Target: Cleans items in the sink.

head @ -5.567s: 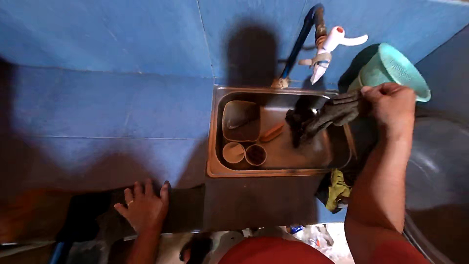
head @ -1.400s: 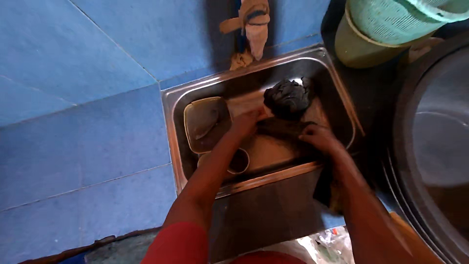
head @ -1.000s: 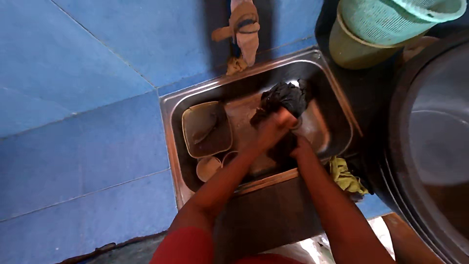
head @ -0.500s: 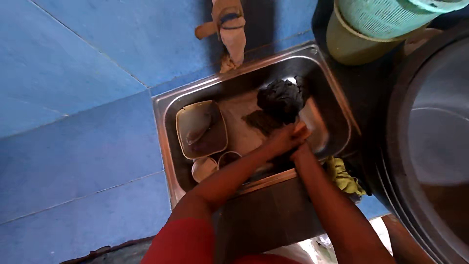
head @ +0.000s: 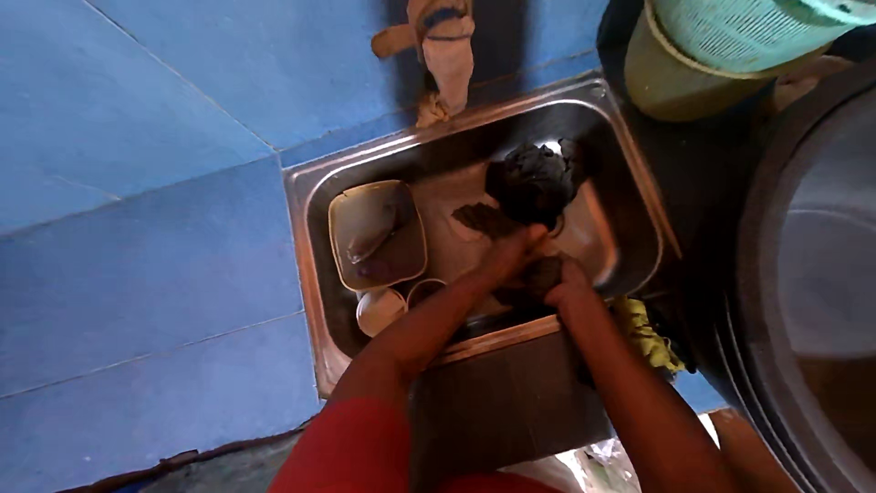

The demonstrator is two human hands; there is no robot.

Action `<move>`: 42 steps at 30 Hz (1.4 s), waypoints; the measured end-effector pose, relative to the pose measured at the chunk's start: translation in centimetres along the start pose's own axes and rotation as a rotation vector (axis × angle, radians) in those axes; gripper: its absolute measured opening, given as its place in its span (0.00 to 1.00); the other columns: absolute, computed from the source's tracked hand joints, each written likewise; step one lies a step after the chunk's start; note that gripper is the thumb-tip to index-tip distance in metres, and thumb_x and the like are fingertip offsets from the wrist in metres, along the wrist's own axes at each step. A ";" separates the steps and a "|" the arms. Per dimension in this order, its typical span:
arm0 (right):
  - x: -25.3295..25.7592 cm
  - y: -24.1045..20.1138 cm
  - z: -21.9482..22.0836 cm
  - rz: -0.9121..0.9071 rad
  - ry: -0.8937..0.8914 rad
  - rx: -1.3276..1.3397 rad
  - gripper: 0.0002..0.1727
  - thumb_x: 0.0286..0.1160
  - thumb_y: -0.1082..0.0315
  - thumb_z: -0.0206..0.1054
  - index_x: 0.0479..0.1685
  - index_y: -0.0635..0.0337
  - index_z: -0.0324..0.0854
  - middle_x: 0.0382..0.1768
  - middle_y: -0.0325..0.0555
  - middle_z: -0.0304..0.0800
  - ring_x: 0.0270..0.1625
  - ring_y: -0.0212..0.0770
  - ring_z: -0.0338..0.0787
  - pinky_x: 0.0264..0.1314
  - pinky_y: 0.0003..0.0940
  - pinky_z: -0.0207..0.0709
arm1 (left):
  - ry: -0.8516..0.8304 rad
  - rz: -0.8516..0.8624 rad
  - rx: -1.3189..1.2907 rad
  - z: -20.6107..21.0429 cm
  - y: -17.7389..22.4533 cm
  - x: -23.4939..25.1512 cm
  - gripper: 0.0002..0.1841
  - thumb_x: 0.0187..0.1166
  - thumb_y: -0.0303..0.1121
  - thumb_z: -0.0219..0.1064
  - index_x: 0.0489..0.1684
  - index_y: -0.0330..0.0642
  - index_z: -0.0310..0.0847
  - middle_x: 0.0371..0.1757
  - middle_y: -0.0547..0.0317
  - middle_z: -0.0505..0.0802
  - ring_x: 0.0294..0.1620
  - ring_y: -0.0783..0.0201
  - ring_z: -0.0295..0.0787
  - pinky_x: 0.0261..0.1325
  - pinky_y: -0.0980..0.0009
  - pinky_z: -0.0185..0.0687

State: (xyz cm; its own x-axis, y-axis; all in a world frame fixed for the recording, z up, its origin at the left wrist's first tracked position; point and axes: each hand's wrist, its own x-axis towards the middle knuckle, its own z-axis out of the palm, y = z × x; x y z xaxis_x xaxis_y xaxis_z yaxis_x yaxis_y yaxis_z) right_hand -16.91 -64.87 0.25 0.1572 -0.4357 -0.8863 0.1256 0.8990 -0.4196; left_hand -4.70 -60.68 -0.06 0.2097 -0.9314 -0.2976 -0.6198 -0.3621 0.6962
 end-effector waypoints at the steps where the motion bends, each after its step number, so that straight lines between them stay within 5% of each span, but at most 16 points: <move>1: -0.3 -0.3 -0.1 0.010 -0.045 -0.041 0.30 0.87 0.42 0.55 0.76 0.54 0.71 0.65 0.53 0.83 0.64 0.51 0.85 0.62 0.55 0.81 | 0.048 -0.013 0.110 -1.1 -2.0 1.0 0.26 0.91 0.48 0.57 0.83 0.46 0.71 0.70 0.41 0.88 0.68 0.41 0.88 0.70 0.39 0.81; 3: -0.5 -0.4 -0.1 -0.033 -0.143 -0.147 0.32 0.83 0.38 0.59 0.74 0.52 0.75 0.61 0.51 0.88 0.61 0.49 0.89 0.59 0.53 0.85 | 0.159 -0.121 0.278 -3.9 -4.9 3.0 0.29 0.92 0.49 0.55 0.86 0.43 0.67 0.72 0.36 0.86 0.70 0.34 0.85 0.72 0.34 0.77; 5: -0.8 -0.3 -0.3 -0.164 -0.226 -0.368 0.29 0.84 0.44 0.63 0.72 0.56 0.77 0.58 0.52 0.89 0.57 0.47 0.90 0.58 0.48 0.86 | 0.214 -0.223 0.313 -6.5 -5.2 3.2 0.29 0.90 0.46 0.58 0.83 0.36 0.67 0.71 0.32 0.85 0.71 0.32 0.83 0.72 0.34 0.76; 7: -1.4 -0.9 -0.3 -0.339 -0.314 -0.710 0.25 0.88 0.52 0.62 0.74 0.60 0.78 0.65 0.55 0.87 0.64 0.47 0.87 0.67 0.48 0.80 | 0.219 -0.167 0.163 -8.1 -4.0 2.2 0.34 0.84 0.41 0.67 0.87 0.34 0.63 0.75 0.31 0.82 0.76 0.33 0.80 0.78 0.35 0.71; 10: -2.4 -2.1 0.7 -0.502 -0.373 -0.977 0.21 0.87 0.60 0.63 0.72 0.60 0.81 0.70 0.59 0.84 0.73 0.53 0.81 0.76 0.57 0.72 | 0.010 -0.050 -0.096 -8.3 -0.8 -0.3 0.38 0.76 0.29 0.71 0.90 0.38 0.58 0.72 0.35 0.85 0.72 0.40 0.83 0.75 0.40 0.76; 13: -3.8 -3.7 1.8 -0.696 -0.396 -1.008 0.15 0.84 0.64 0.65 0.61 0.62 0.86 0.61 0.57 0.88 0.65 0.49 0.85 0.69 0.54 0.76 | -0.145 -0.031 -0.134 -8.2 1.2 -2.1 0.28 0.77 0.25 0.69 0.79 0.34 0.69 0.66 0.32 0.86 0.67 0.40 0.84 0.70 0.40 0.77; 15: -5.0 -4.1 2.2 -0.816 -0.337 -1.053 0.12 0.79 0.65 0.69 0.53 0.60 0.89 0.50 0.52 0.92 0.54 0.45 0.89 0.60 0.52 0.80 | -0.124 -0.020 -0.073 -8.7 1.6 -2.8 0.20 0.81 0.28 0.67 0.70 0.31 0.74 0.59 0.32 0.88 0.62 0.39 0.86 0.66 0.40 0.78; 16: -5.9 -4.2 2.4 -0.853 -0.256 -1.147 0.13 0.77 0.64 0.70 0.55 0.59 0.89 0.49 0.55 0.92 0.54 0.51 0.90 0.59 0.59 0.80 | -0.087 -0.014 -0.061 -9.0 1.7 -3.1 0.19 0.82 0.28 0.65 0.68 0.30 0.75 0.58 0.32 0.88 0.60 0.40 0.86 0.65 0.41 0.79; 20: -6.7 -2.9 2.6 -0.974 0.064 -1.508 0.20 0.76 0.63 0.71 0.65 0.62 0.83 0.62 0.66 0.85 0.65 0.68 0.86 0.62 0.70 0.78 | 0.083 -0.074 -0.156 -11.2 2.8 -5.0 0.22 0.86 0.29 0.61 0.78 0.34 0.70 0.64 0.34 0.86 0.58 0.44 0.88 0.61 0.46 0.84; 25: -5.5 -2.9 0.6 -0.815 0.071 -1.650 0.20 0.83 0.71 0.63 0.72 0.63 0.81 0.73 0.66 0.80 0.75 0.67 0.80 0.75 0.67 0.72 | 0.291 -0.067 -0.167 -13.9 4.2 -7.2 0.22 0.82 0.29 0.63 0.73 0.33 0.72 0.59 0.36 0.88 0.54 0.45 0.90 0.57 0.46 0.86; 28: -4.6 -3.2 -0.9 -0.703 -0.052 -1.744 0.23 0.80 0.70 0.68 0.75 0.64 0.78 0.74 0.71 0.77 0.77 0.70 0.76 0.77 0.68 0.69 | 0.347 -0.053 -0.141 -15.0 4.1 -7.8 0.25 0.83 0.30 0.63 0.80 0.34 0.69 0.66 0.34 0.87 0.66 0.42 0.86 0.69 0.43 0.79; 32: -5.6 -2.8 -0.2 -0.902 -0.367 -1.286 0.43 0.66 0.74 0.79 0.87 0.59 0.66 0.82 0.63 0.71 0.81 0.59 0.76 0.80 0.57 0.72 | 0.204 0.039 0.035 -14.3 5.7 -8.5 0.26 0.81 0.28 0.65 0.80 0.36 0.71 0.67 0.34 0.87 0.68 0.38 0.85 0.70 0.37 0.77; 34: -6.6 -2.3 1.3 -0.951 -0.471 -1.083 0.35 0.71 0.69 0.78 0.80 0.60 0.71 0.72 0.59 0.82 0.71 0.52 0.84 0.73 0.52 0.79 | 0.171 0.132 0.075 -13.4 6.4 -8.6 0.24 0.80 0.27 0.65 0.78 0.36 0.75 0.65 0.36 0.89 0.66 0.39 0.87 0.68 0.37 0.79; 37: -7.1 -2.8 3.9 -0.846 -0.385 -1.305 0.28 0.83 0.48 0.68 0.68 0.62 0.82 0.58 0.62 0.90 0.64 0.58 0.89 0.70 0.64 0.77 | 0.197 0.165 0.117 -13.2 6.2 -7.8 0.22 0.81 0.28 0.63 0.74 0.37 0.75 0.61 0.38 0.90 0.62 0.41 0.89 0.64 0.40 0.81; 40: -7.7 -3.2 6.0 -0.681 -0.257 -1.641 0.37 0.92 0.41 0.47 0.66 0.69 0.83 0.66 0.72 0.84 0.73 0.69 0.81 0.75 0.73 0.68 | 0.236 0.030 0.127 -12.7 4.2 -6.7 0.27 0.90 0.36 0.58 0.89 0.42 0.63 0.77 0.41 0.83 0.75 0.43 0.82 0.78 0.41 0.74; 42: -8.0 -3.5 7.0 -0.607 -0.282 -1.513 0.37 0.94 0.42 0.44 0.71 0.71 0.79 0.71 0.73 0.80 0.75 0.69 0.80 0.76 0.70 0.69 | 0.326 -0.078 0.024 -12.6 2.6 -6.9 0.29 0.93 0.40 0.55 0.90 0.38 0.59 0.77 0.36 0.81 0.76 0.39 0.82 0.78 0.40 0.73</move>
State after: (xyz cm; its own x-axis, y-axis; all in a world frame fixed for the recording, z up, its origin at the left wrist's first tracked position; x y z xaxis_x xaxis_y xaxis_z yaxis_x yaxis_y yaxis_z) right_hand -11.71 -64.90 10.19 0.6273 -0.5592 -0.5420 -0.7487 -0.2414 -0.6174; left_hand 1.82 -55.65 12.02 0.4862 -0.8653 -0.1222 -0.6088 -0.4358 0.6629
